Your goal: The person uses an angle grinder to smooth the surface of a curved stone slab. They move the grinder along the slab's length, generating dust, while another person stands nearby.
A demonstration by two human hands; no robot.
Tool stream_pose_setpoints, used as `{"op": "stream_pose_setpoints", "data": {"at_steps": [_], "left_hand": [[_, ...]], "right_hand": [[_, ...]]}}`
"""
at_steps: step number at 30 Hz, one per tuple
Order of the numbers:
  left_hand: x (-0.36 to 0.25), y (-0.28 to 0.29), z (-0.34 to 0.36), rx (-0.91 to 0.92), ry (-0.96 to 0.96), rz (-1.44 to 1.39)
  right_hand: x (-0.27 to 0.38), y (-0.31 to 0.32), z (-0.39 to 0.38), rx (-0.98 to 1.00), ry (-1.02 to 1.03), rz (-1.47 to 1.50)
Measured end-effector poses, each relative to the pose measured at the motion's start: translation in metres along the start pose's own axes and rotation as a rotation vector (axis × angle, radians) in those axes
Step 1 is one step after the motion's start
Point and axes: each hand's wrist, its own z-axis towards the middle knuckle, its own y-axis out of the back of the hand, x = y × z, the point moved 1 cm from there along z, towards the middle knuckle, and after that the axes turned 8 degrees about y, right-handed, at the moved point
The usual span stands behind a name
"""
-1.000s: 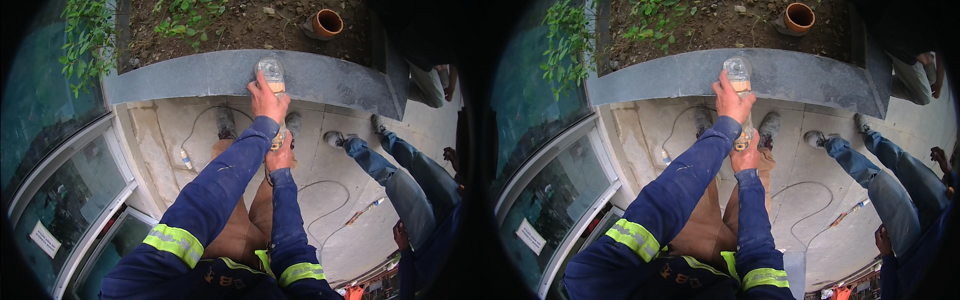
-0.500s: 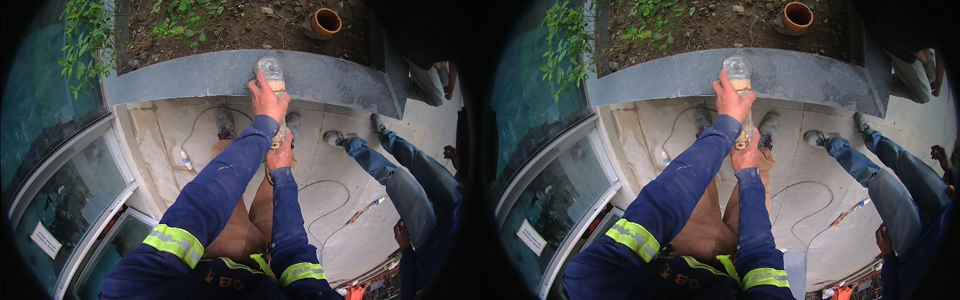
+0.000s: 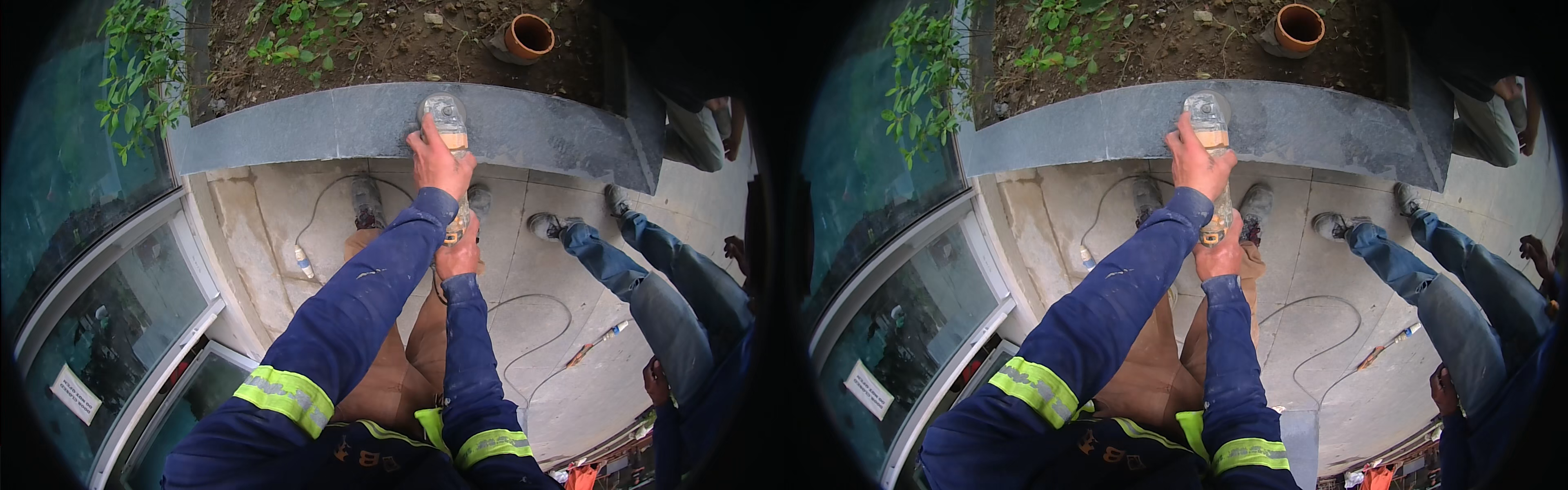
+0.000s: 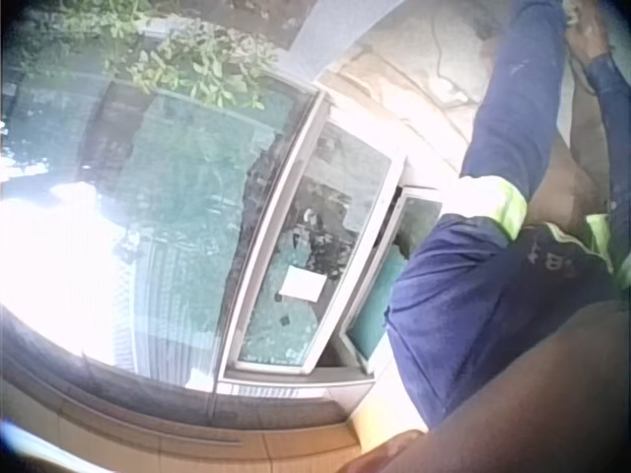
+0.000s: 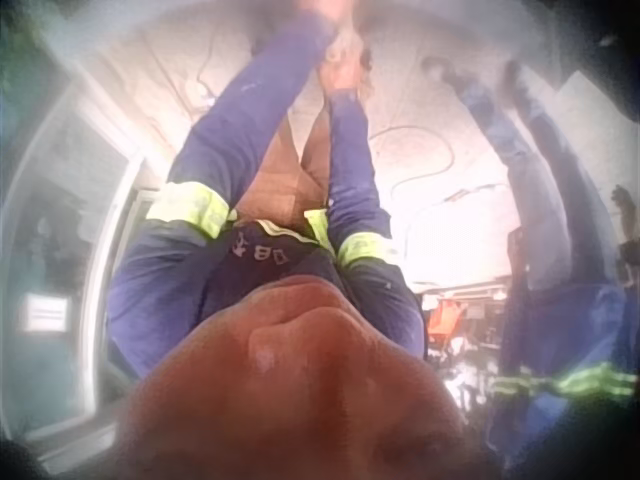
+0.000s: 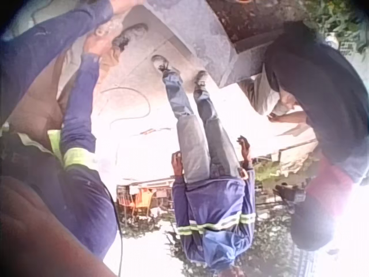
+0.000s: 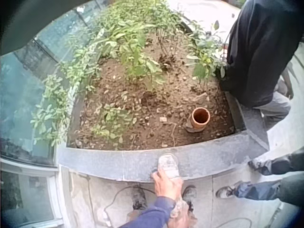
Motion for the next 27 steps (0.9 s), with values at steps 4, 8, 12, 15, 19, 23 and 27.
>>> {"op": "stream_pose_setpoints", "data": {"at_steps": [4,8,12,15,19,23,27], "left_hand": [[-0.006,-0.003,0.006,-0.030,-0.040,-0.003],[-0.005,0.004,0.013,-0.034,-0.011,0.012],[0.002,0.005,0.004,-0.025,-0.015,0.022],[0.000,-0.002,-0.002,-0.004,-0.025,0.007],[-0.008,-0.007,0.003,-0.012,-0.057,0.012],[-0.006,0.001,0.008,-0.017,-0.011,0.037],[0.002,0.003,0.000,0.000,-0.012,0.023]], "right_hand": [[0.002,0.000,0.010,0.011,-0.007,-0.063],[0.008,-0.003,0.013,0.037,-0.014,-0.061],[0.001,-0.004,0.002,0.005,0.055,0.001],[0.000,0.002,-0.001,0.022,-0.045,-0.044],[-0.004,0.001,0.008,0.008,-0.028,-0.112],[0.004,-0.002,0.009,0.023,-0.003,-0.055],[-0.004,-0.003,-0.001,-0.013,0.063,-0.041]]}}
